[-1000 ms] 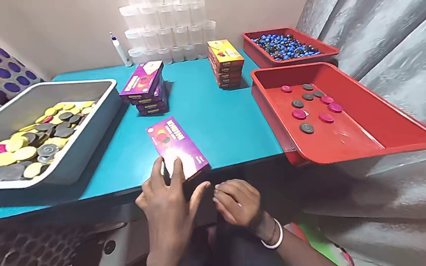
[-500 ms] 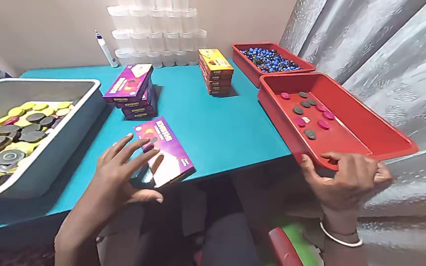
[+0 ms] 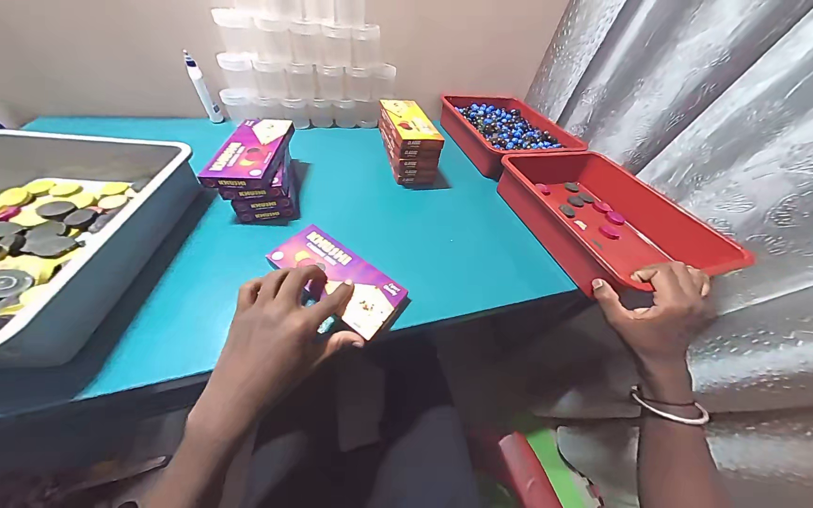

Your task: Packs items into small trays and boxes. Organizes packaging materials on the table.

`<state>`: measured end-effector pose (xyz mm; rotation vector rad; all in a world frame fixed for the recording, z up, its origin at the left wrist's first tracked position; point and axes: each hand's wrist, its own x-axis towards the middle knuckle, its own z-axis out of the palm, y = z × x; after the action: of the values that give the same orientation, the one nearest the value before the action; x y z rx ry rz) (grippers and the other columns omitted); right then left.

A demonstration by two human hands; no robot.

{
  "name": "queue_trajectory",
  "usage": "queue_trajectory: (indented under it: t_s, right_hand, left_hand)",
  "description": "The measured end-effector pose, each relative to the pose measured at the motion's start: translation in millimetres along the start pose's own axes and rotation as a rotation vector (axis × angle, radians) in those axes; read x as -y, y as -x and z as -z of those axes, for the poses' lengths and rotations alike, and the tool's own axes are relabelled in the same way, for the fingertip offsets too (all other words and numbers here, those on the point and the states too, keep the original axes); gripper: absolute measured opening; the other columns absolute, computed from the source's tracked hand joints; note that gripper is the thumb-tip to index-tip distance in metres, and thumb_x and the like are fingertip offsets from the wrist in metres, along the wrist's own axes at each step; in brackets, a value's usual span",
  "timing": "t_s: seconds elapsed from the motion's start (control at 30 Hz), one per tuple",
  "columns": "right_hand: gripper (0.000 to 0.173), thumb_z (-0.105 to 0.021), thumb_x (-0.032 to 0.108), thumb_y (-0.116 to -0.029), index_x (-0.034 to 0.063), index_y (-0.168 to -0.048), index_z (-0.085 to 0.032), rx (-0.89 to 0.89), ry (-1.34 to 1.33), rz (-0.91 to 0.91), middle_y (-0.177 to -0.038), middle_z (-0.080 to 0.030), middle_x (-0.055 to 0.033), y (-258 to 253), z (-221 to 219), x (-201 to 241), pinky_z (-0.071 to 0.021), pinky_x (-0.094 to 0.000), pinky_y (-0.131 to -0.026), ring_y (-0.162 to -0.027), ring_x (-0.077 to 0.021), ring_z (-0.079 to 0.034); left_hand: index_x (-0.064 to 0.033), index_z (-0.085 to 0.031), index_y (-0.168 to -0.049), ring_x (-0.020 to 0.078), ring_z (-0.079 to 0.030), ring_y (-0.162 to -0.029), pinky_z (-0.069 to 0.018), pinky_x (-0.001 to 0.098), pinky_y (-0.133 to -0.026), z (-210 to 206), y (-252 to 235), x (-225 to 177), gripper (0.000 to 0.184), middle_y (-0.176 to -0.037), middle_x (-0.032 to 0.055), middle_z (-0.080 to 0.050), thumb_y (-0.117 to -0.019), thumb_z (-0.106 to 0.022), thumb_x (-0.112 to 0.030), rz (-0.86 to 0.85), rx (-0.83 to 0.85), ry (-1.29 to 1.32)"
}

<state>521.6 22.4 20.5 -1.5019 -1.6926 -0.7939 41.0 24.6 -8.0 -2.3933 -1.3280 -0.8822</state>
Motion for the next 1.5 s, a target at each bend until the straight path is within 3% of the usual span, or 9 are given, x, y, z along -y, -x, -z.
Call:
queue_trajectory:
  t_s: [0.2,0.33,0.43,0.57,0.7,0.77,0.83,1.03,1.5]
  right_hand:
    - [0.062,-0.06,0.056,-0.0891,-0.0063,-0.087,-0.063,-0.01,-0.022,0.0,-0.09,-0.065,-0.0301,-1.4,-3.4,3.4,-0.0378,-0.0609,-0.097,-0.095,-0.049,-0.061]
    - [0.08,-0.054,0.066,-0.0918,-0.0098,-0.116,-0.063,-0.094,-0.001,0.041,-0.121,-0.064,-0.0341,-0.8,0.8,37.8,-0.0335,-0.0595,-0.114,-0.123,-0.0496,-0.057]
    - [0.067,-0.064,0.05,-0.0922,-0.0105,-0.12,-0.064,-0.126,-0.11,0.089,-0.124,-0.065,-0.0332,-23.9,-6.1,90.3,-0.0436,-0.0575,-0.109,-0.123,-0.0473,-0.06]
    - [0.058,-0.067,0.039,-0.0965,-0.0014,-0.137,-0.06,0.144,-0.212,0.222,-0.139,-0.058,-0.025,-91.1,-28.2,170.4,-0.0483,-0.0549,-0.106,-0.13,-0.041,-0.056]
    - [0.025,-0.058,0.011,-0.1006,0.0008,-0.12,-0.07,0.36,-0.124,0.625,-0.13,-0.065,-0.0232,-152.5,-104.7,249.2,-0.0436,-0.0568,-0.112,-0.129,-0.0409,-0.059]
    - [0.025,-0.052,-0.002,-0.0982,-0.0043,-0.115,-0.07,0.452,0.007,0.753,-0.132,-0.064,-0.0254,-171.2,-156.3,276.9,-0.0292,-0.062,-0.122,-0.136,-0.0431,-0.054]
    - [0.026,-0.048,-0.006,-0.0986,-0.0081,-0.112,-0.07,0.523,0.184,0.819,-0.129,-0.065,-0.0269,-186.0,-206.2,292.0,-0.0222,-0.0619,-0.125,-0.136,-0.0436,-0.053]
    - [0.034,-0.043,-0.002,-0.1015,-0.0121,-0.122,-0.067,0.818,0.57,0.608,-0.143,-0.057,-0.0288,-219.5,-290.2,291.5,-0.0088,-0.0566,-0.129,-0.149,-0.0446,-0.036]
    - [0.032,-0.046,0.001,-0.1014,-0.0052,-0.121,-0.071,0.895,0.623,0.541,-0.147,-0.055,-0.0242,-230.4,-299.7,262.7,-0.0102,-0.0642,-0.126,-0.152,-0.0432,-0.031]
  left_hand:
    - [-0.0241,-0.073,-0.125,0.036,-0.065,-0.107,-0.0454,0.0579,-0.09,-4.6,-4.3,-17.5,0.06,-0.112,0.0135,-0.069,-0.0964,-0.045,-0.068,-0.011,-0.045,-0.043]
    - [-0.0105,-0.058,-0.144,0.0484,-0.049,-0.135,-0.0387,0.068,-0.104,11.4,-4.8,20.6,0.093,-0.145,0.0258,-0.054,-0.0875,-0.041,-0.082,0.119,0.063,0.011]
    - [-0.0081,-0.047,-0.153,0.0492,-0.039,-0.144,-0.0349,0.0695,-0.109,11.5,-1.5,42.6,0.105,-0.154,0.0276,-0.043,-0.0842,-0.039,-0.087,0.212,0.18,0.11]
    - [-0.0103,-0.043,-0.156,0.047,-0.032,-0.149,-0.0275,0.0667,-0.116,8.3,1.6,40.7,0.106,-0.158,0.0255,-0.04,-0.0856,-0.03,-0.089,0.257,0.223,0.109]
    - [-0.0152,-0.048,-0.153,0.0468,-0.031,-0.149,-0.0275,0.0666,-0.117,9.7,1.7,39.9,0.102,-0.157,0.0231,-0.043,-0.0865,-0.024,-0.089,0.316,0.24,0.151]
    - [-0.0163,-0.05,-0.152,0.0465,-0.033,-0.149,-0.0286,0.0659,-0.117,10.9,0.7,40.1,0.101,-0.156,0.0219,-0.045,-0.0866,-0.023,-0.089,0.339,0.248,0.18]
    - [-0.0173,-0.052,-0.151,0.0461,-0.034,-0.148,-0.0294,0.0648,-0.117,12.8,-1.3,39.6,0.1,-0.154,0.0207,-0.047,-0.0867,-0.023,-0.089,0.364,0.266,0.187]
    - [-0.0184,-0.051,-0.152,0.0437,-0.036,-0.147,-0.0298,0.0613,-0.118,17.4,-3.9,40.6,0.098,-0.154,0.0176,-0.05,-0.0873,-0.026,-0.088,0.383,0.314,0.186]
    - [-0.0173,-0.054,-0.15,0.0443,-0.042,-0.144,-0.0325,0.0618,-0.116,14.3,-1.3,38.7,0.094,-0.151,0.0174,-0.053,-0.0896,-0.028,-0.085,0.356,0.278,0.171]
